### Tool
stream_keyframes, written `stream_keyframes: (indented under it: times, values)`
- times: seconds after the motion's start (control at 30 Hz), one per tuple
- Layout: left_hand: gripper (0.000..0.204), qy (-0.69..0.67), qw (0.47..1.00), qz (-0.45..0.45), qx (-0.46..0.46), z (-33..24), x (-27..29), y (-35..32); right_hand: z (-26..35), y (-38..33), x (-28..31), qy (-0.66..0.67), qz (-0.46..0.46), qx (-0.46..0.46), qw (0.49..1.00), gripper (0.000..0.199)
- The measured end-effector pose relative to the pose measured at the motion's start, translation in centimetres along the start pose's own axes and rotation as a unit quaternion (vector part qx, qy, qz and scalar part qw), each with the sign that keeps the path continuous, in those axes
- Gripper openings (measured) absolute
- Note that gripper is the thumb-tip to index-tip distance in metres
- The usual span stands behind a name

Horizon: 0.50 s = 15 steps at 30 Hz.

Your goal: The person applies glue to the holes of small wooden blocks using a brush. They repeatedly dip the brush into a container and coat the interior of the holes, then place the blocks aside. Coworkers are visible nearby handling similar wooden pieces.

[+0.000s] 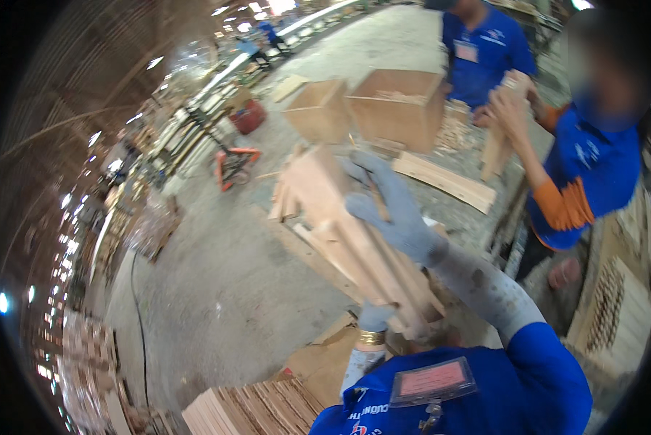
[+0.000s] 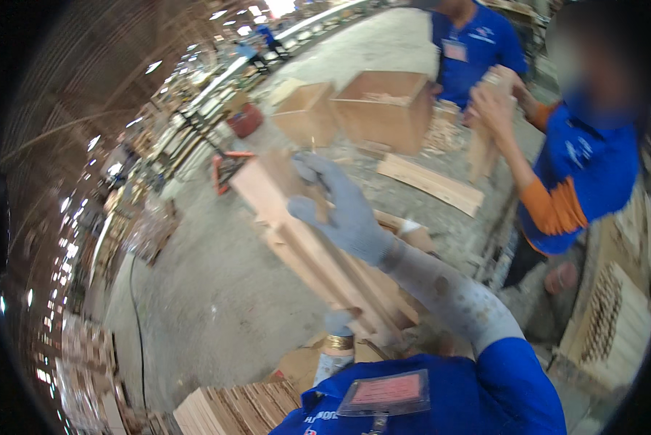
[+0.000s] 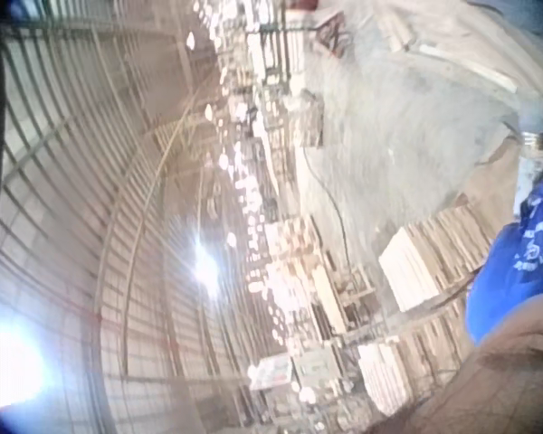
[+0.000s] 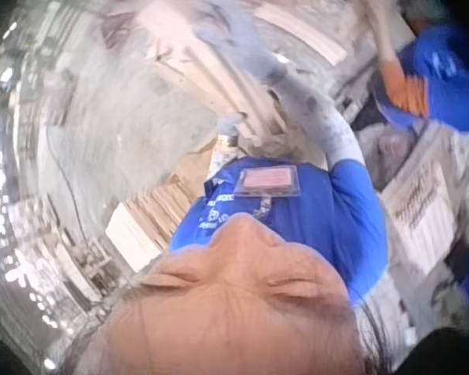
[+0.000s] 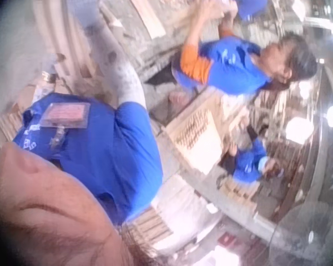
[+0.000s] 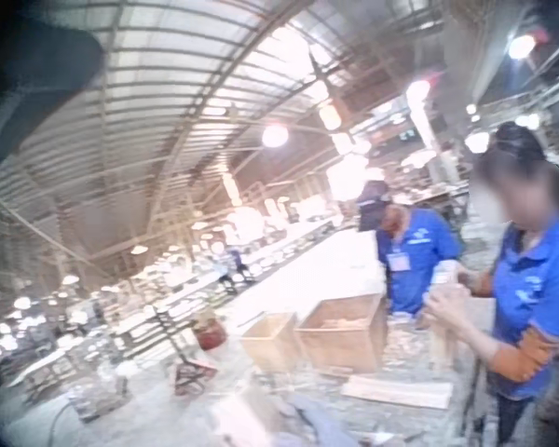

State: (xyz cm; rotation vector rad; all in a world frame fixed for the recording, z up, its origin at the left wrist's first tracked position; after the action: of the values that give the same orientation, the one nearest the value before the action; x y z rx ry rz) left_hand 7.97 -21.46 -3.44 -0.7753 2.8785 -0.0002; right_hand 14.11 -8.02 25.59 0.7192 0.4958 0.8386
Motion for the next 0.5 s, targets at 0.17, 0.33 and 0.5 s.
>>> stream_keyframes:
  times: [0.17, 0.33, 0.5]
  values:
    - [0.084, -0.317, 0.944, 0.01, -0.085, -5.6, -1.9, 0.9, 1.7, -6.1, 10.0, -0.33, 0.094, 0.072, 0.936, 0.023]
    - [0.097, -0.384, 0.891, 0.116, -0.214, -13.1, -2.5, 2.5, -5.0, -18.5, 18.5, -0.331, -0.031, -0.287, 0.898, 0.023]
    - [0.094, -0.46, 0.854, 0.114, -0.215, -12.9, -0.5, 3.5, -9.1, -23.1, 18.0, -0.413, 0.024, -0.319, 0.853, 0.029]
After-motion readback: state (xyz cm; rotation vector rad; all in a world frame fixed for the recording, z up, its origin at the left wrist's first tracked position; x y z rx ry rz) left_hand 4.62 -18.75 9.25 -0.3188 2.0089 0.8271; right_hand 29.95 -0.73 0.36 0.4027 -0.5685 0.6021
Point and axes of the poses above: each hand's wrist, its own y-axis towards the middle knuckle, its own x-axis out of the back of the hand, z = x × y, the point moved 9 cm from there along y, towards the middle knuckle, and after that the axes turned 4 degrees about z, right-handed, at the moved point
